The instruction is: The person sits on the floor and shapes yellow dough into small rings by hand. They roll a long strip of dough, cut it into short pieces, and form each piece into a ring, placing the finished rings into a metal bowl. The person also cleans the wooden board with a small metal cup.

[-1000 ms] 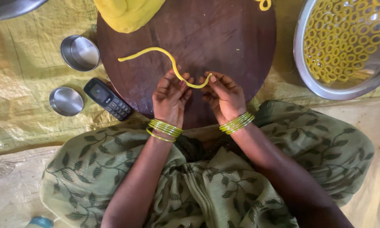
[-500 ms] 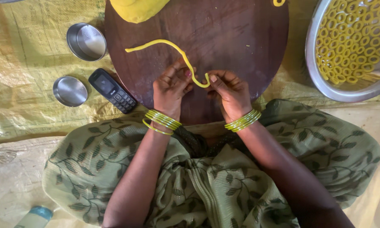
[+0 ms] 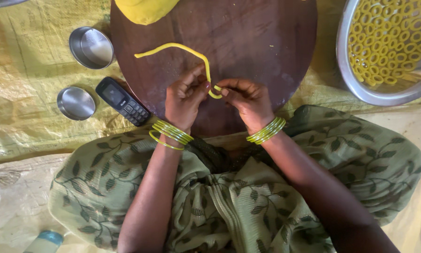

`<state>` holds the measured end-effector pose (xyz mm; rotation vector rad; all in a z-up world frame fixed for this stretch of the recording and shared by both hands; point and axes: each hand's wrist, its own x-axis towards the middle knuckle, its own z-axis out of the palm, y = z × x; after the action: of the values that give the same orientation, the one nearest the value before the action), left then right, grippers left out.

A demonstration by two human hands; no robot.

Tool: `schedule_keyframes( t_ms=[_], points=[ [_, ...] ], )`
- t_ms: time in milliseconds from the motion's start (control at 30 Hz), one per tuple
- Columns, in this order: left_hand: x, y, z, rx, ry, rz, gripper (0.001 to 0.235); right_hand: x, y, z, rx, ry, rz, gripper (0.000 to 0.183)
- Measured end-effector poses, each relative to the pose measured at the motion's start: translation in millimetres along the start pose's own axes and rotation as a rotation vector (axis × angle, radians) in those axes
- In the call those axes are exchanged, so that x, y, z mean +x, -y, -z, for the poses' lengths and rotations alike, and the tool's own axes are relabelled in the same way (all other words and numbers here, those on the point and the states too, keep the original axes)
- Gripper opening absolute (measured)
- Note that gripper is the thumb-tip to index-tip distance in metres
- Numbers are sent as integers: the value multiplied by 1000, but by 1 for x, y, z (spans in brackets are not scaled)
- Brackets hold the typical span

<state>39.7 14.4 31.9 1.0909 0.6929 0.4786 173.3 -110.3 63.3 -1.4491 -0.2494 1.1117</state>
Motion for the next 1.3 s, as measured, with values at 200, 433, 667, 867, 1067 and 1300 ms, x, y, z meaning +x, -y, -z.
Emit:
schedule_keyframes(
  t_ms=[200, 433, 667, 867, 1067, 1300],
  points=[
    [0, 1, 2, -75, 49, -10, 47, -1, -2, -1, -13, 66, 29, 21],
    [0, 8, 5, -28, 55, -50, 45, -1, 0, -5, -131, 91, 123, 21],
    [-2, 0, 4, 17, 90, 6, 48, 0, 0, -5, -114, 96, 165, 18],
    [-2, -4, -1, 79, 76, -73, 48, 0, -4, -7, -161, 85, 182, 20],
    [1, -26, 8, 343, 19, -4, 43, 4, 14, -3, -505, -54, 425, 25],
    [-10, -44, 18, 838, 140, -184, 58, -7, 29, -14, -1034, 100, 800, 38]
  ],
)
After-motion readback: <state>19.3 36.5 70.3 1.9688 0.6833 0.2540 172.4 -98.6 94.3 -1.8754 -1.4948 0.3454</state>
